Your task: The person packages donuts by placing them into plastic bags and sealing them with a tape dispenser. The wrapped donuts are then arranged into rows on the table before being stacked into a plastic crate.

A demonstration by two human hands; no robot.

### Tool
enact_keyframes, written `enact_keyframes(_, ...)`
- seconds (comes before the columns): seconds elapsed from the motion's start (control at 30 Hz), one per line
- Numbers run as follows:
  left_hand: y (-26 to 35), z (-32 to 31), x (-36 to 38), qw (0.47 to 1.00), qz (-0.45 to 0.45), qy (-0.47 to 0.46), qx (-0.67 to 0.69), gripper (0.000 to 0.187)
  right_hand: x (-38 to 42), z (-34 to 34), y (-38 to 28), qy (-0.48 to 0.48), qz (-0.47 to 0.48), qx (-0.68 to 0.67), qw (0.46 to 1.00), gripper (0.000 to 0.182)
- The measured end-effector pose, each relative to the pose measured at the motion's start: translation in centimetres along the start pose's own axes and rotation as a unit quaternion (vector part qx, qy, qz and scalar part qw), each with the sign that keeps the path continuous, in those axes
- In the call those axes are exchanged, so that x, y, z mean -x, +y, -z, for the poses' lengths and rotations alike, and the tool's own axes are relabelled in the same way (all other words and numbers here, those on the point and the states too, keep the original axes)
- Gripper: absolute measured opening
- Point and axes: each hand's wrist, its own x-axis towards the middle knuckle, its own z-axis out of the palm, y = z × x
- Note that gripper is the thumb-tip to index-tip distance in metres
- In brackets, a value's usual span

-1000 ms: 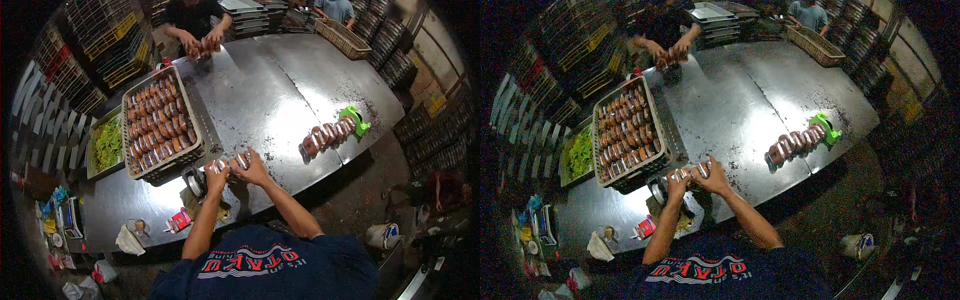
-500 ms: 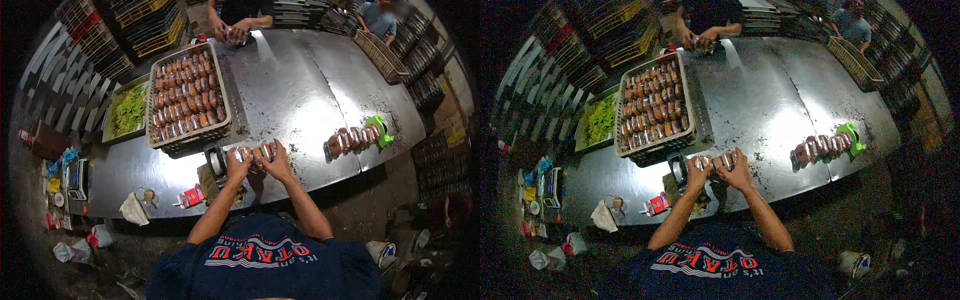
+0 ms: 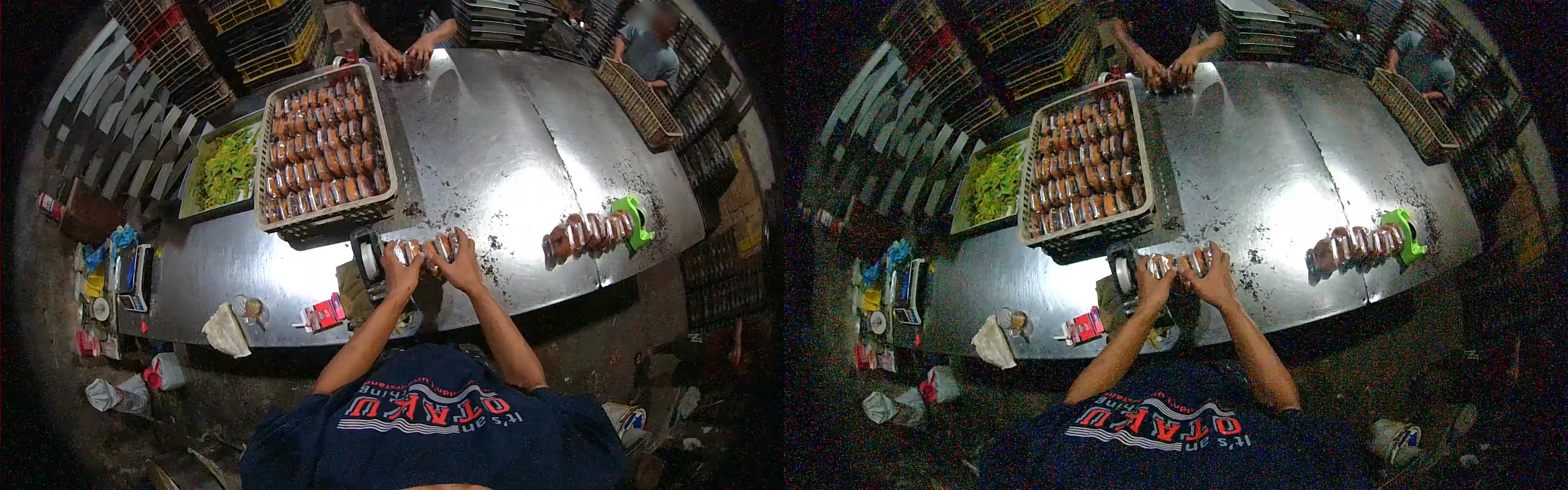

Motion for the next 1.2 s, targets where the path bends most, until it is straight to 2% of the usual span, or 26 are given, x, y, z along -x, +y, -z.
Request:
enact_keyframes(0.1,0.3,-0.2,0.1,1.0,0.02,-0.003,0.017,0.089,-0.1,-0.1,0.0,0.002,-0.007,-0.001,1.0,0.106)
enact_keyframes(0.27,-0.5,-1.0,-0.3,1.0,-0.005,0.016,0.025,0.091,-0.6,-1.0,0.9,0.021,0.008,0.018,1.0,0.107)
enact_keyframes(0.4,-3.3,-2.6,-1.6,0.996,0.009,-0.033,0.077,0.092,-1.0,-1.7,1.2,0.003,-0.023,0.023,0.999,0.105)
enact_keyframes(0.47,-4.9,-3.8,-1.8,0.999,0.007,-0.016,0.045,0.093,-0.8,-1.9,1.3,-0.012,-0.033,0.023,0.999,0.104)
enact_keyframes(0.63,-3.4,-3.0,-1.3,0.999,-0.003,-0.023,0.027,0.097,-1.0,-2.4,2.7,0.005,0.02,0.028,0.999,0.104)
enact_keyframes(1.0,-3.8,-3.2,-1.7,0.998,0.017,-0.042,0.053,0.101,-0.9,-1.7,1.5,-0.023,-0.029,0.043,0.998,0.098)
enact_keyframes(1.1,-3.4,-2.7,-1.6,0.998,0.003,-0.055,0.014,0.102,-1.0,-1.7,1.4,-0.026,-0.035,0.048,0.998,0.097)
enact_keyframes(1.2,-4.0,-3.1,-1.7,0.998,-0.006,-0.052,0.042,0.102,-1.0,-1.8,1.5,-0.025,-0.035,0.046,0.998,0.097)
